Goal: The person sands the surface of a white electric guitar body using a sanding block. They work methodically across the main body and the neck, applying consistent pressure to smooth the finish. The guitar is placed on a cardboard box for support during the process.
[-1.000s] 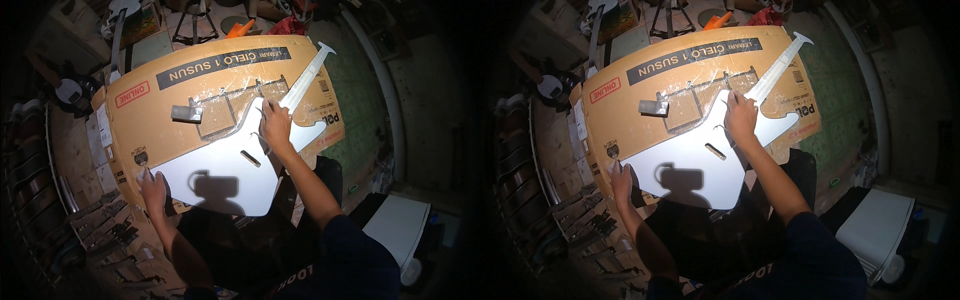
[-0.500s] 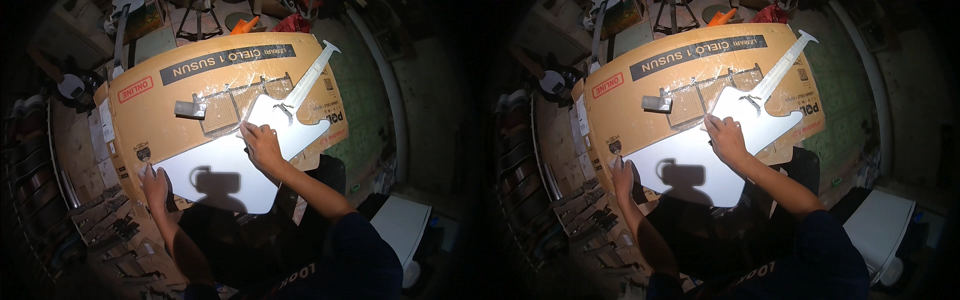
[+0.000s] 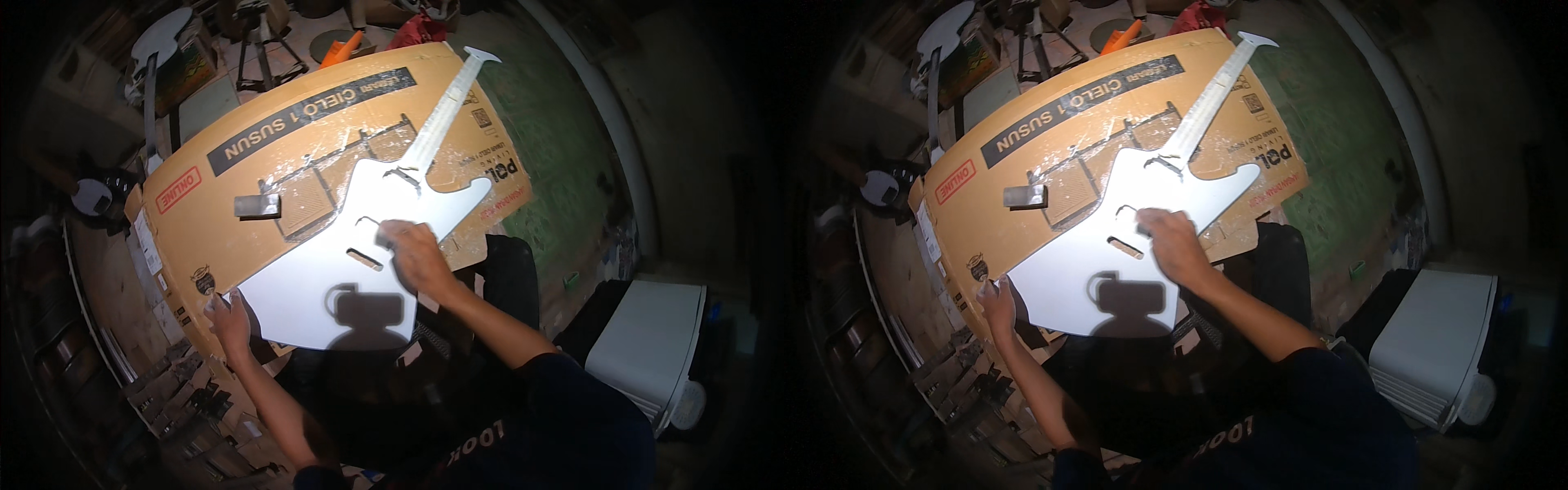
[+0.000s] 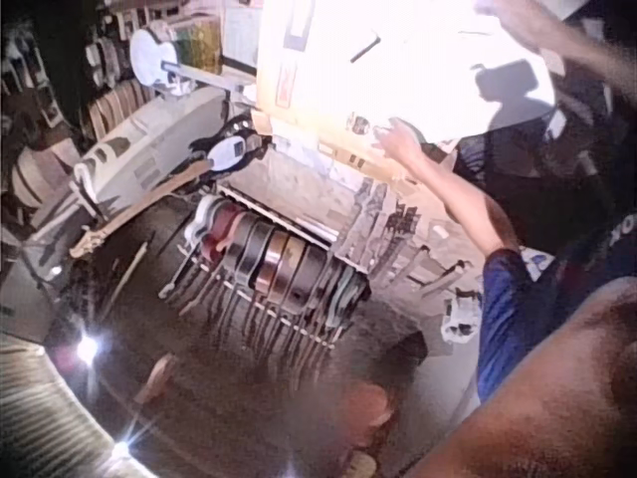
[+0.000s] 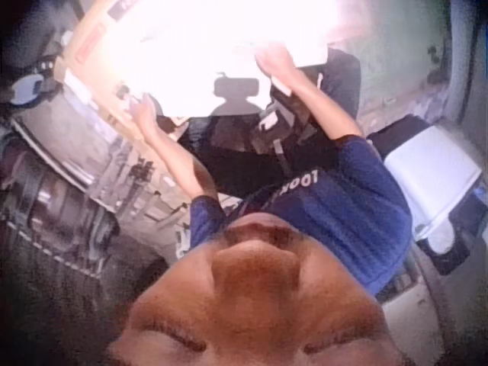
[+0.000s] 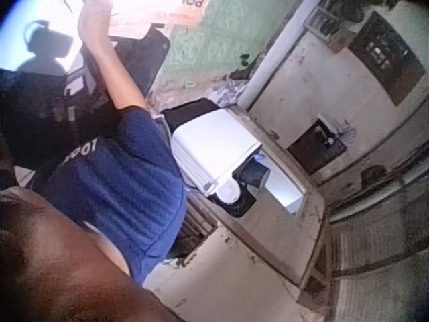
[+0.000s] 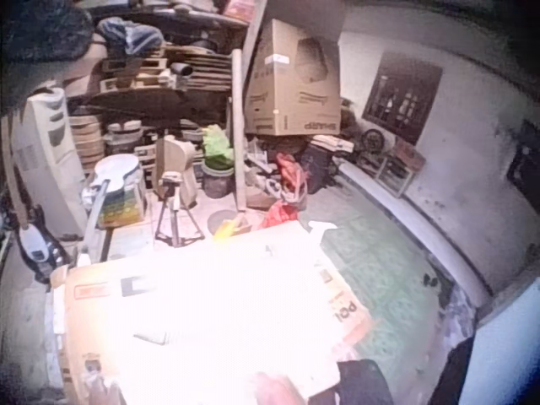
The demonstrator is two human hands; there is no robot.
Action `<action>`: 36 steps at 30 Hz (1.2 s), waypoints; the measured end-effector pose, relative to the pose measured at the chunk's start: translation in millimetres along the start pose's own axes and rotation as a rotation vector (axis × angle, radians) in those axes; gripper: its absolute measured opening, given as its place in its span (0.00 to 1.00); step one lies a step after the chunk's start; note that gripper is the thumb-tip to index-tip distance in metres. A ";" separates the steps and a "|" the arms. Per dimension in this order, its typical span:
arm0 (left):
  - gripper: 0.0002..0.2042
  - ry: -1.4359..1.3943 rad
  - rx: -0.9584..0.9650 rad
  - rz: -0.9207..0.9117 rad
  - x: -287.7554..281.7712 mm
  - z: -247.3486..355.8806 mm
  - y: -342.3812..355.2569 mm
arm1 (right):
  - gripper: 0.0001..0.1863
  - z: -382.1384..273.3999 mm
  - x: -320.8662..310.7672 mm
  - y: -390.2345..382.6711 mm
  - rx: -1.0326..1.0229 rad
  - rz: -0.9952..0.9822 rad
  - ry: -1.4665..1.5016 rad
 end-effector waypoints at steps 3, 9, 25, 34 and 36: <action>0.41 0.114 -0.074 0.017 4.9 23.0 -13.0 | 0.23 63.9 -50.6 -17.9 0.168 0.233 -0.082; 0.44 0.346 -0.025 0.257 41.4 56.4 -38.2 | 0.21 130.8 -103.6 -20.1 0.230 0.300 -0.430; 0.38 0.344 0.188 0.416 61.1 95.1 -63.5 | 0.28 94.9 -38.3 -5.5 0.352 0.091 -0.394; 0.37 0.360 0.183 0.419 60.1 95.3 -63.3 | 0.26 93.3 -31.9 8.2 0.310 0.072 -0.397; 0.37 0.355 0.185 0.414 60.9 96.2 -63.3 | 0.27 93.0 -27.6 23.7 0.265 0.107 -0.409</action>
Point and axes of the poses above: each hand's wrist, its own y-axis towards the middle knuckle, its own x-axis out of the palm, z = x × y, the point moved 6 cm from there along y, towards the middle knuckle, and after that the axes turned 7 degrees about z, right-handed, at the moved point
